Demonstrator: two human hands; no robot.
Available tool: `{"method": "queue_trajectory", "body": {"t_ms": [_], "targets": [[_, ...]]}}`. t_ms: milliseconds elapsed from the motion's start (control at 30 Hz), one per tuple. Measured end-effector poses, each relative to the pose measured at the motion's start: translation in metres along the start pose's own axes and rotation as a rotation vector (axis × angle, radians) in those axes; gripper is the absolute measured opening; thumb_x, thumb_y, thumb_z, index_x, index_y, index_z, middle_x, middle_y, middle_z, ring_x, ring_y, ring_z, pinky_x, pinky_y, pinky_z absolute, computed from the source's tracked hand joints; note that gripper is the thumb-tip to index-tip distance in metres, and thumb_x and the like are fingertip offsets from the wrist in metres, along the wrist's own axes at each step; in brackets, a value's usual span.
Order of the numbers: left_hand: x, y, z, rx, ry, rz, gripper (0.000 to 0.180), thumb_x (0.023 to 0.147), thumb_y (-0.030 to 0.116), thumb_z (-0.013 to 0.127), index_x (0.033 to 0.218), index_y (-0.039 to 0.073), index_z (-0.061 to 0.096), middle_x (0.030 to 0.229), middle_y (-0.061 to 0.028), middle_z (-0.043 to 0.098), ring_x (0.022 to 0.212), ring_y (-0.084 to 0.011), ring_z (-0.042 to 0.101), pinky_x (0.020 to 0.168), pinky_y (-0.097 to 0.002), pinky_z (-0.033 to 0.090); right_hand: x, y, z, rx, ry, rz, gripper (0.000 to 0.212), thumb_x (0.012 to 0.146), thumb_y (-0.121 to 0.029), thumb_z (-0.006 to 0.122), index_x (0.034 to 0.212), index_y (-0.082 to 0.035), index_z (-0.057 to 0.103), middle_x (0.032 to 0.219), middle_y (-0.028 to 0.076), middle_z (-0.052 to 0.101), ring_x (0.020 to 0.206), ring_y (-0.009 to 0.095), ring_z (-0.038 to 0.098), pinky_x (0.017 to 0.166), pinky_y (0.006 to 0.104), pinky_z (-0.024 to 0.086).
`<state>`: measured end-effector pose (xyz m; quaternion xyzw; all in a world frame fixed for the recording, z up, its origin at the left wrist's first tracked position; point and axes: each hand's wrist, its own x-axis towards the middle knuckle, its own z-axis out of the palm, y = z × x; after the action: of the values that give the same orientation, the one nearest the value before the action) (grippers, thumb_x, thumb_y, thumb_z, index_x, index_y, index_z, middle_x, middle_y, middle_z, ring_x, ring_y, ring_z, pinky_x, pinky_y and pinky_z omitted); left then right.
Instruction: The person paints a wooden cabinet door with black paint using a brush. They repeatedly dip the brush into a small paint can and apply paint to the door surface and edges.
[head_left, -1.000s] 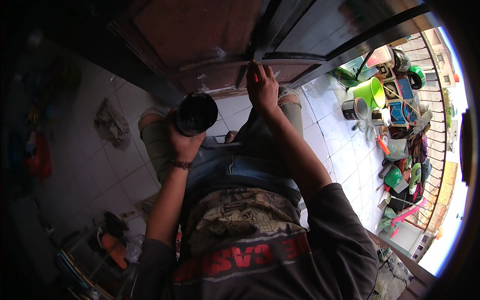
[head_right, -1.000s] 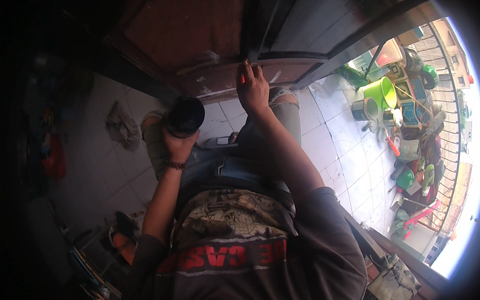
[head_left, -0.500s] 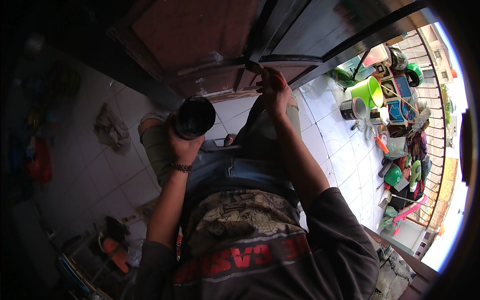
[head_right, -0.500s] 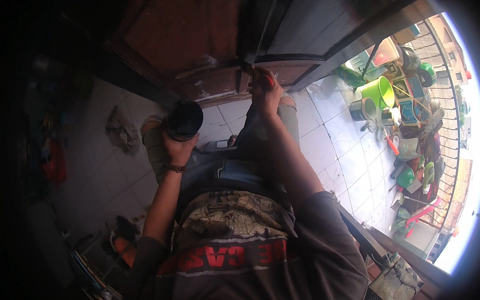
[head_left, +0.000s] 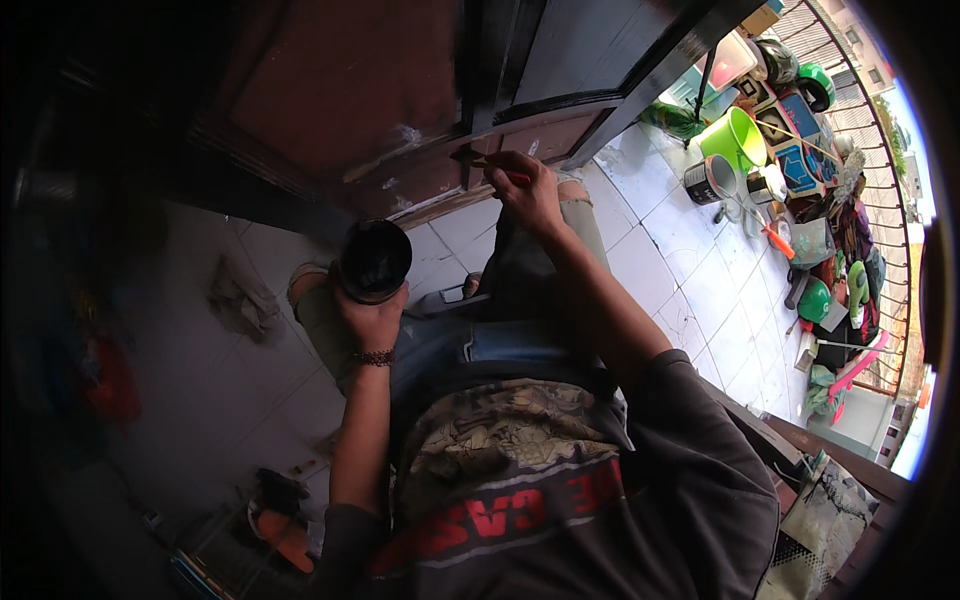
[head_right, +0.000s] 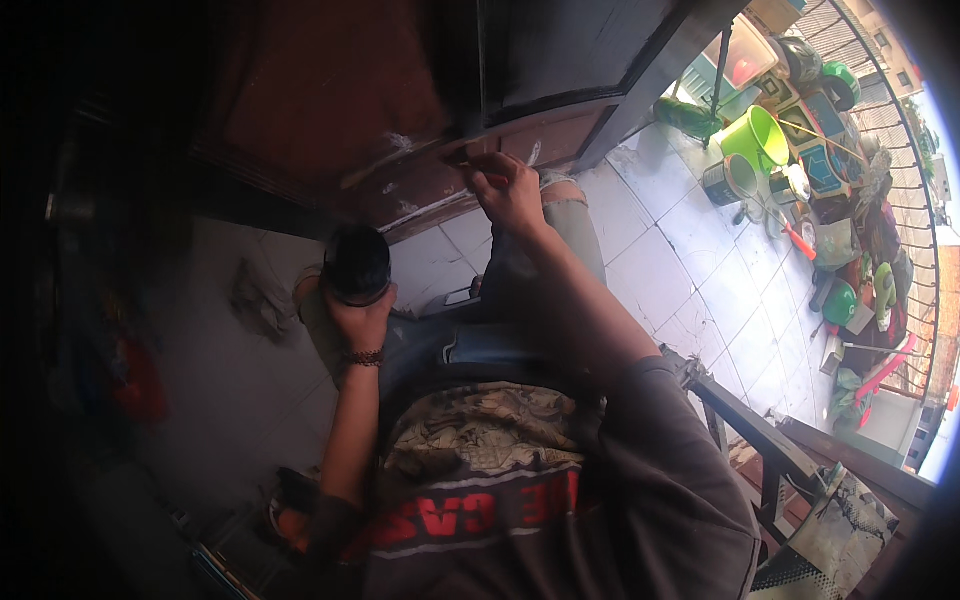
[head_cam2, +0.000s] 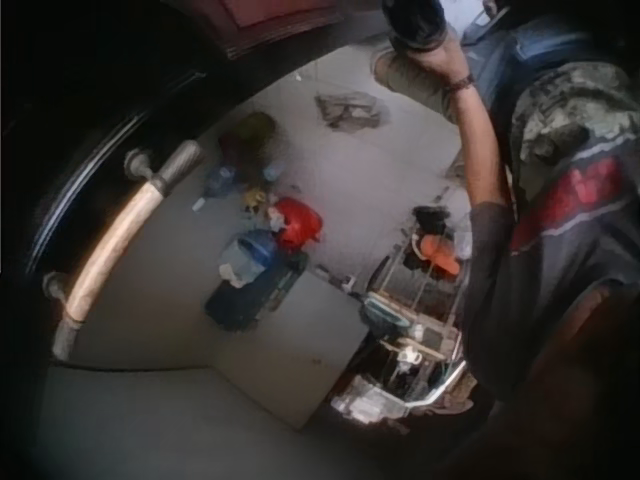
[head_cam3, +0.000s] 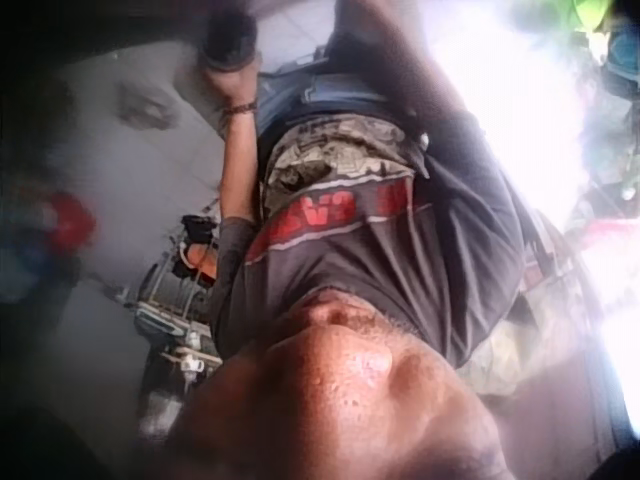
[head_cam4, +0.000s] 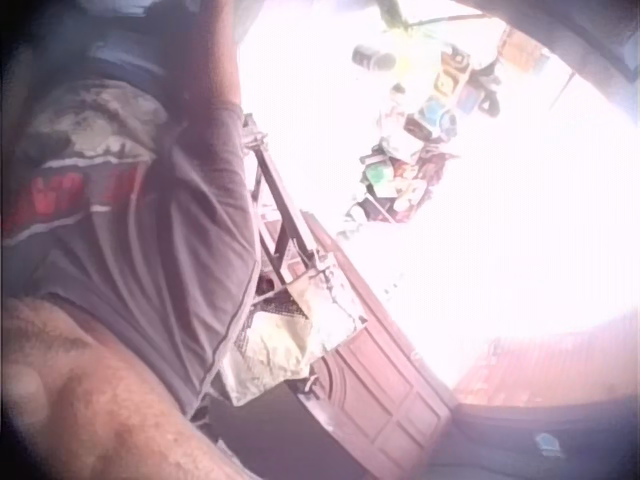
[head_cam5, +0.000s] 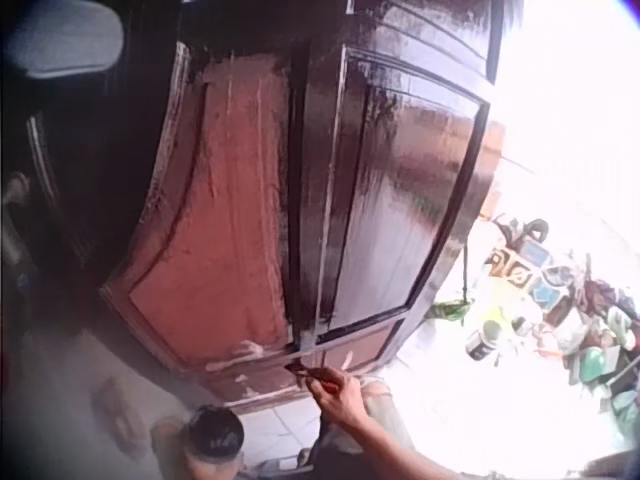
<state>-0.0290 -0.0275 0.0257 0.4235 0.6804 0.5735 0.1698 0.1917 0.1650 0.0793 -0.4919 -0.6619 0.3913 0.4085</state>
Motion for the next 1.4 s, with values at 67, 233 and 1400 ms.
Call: {"method": "queue_trajectory", "body": {"t_ms": [67,233,1400], "targets": [[0.0,0.0,-0.001,0.028,-0.011,-0.007,0.099,0.061,0.014,0.088,0.144,-0.004,0.037,0.138,-0.0191,0.051,0.131,-0.0318,0.05,0.113,-0.0429,0.035,0.004,0.004,-0.007,-0.099,0.05,-0.15,0.024,0.086,-0.017,0.072,0.106,-0.002,0.072,0.097,0.013,0.071,0.09,0.024,0.072,0.077,0.0325,0.055],[0.002,-0.005,0.001,0.107,-0.023,0.008,0.102,0.059,0.016,0.09,0.144,-0.004,0.037,0.139,-0.0198,0.05,0.132,-0.0329,0.049,0.114,-0.0438,0.035,0.006,0.004,-0.015,-0.044,-0.08,-0.192,0.024,0.084,-0.009,0.073,0.106,-0.002,0.072,0.097,0.012,0.07,0.088,0.022,0.07,0.078,0.0339,0.055],[0.004,0.015,0.012,0.21,-0.029,0.077,0.096,0.06,0.015,0.09,0.14,-0.002,0.04,0.132,-0.0189,0.054,0.125,-0.0327,0.054,0.108,-0.0424,0.041,0.026,-0.002,-0.01,-0.098,0.105,-0.111,0.021,0.088,-0.024,0.074,0.1,-0.007,0.077,0.089,0.016,0.074,0.081,0.029,0.075,0.073,0.0357,0.058]]}}
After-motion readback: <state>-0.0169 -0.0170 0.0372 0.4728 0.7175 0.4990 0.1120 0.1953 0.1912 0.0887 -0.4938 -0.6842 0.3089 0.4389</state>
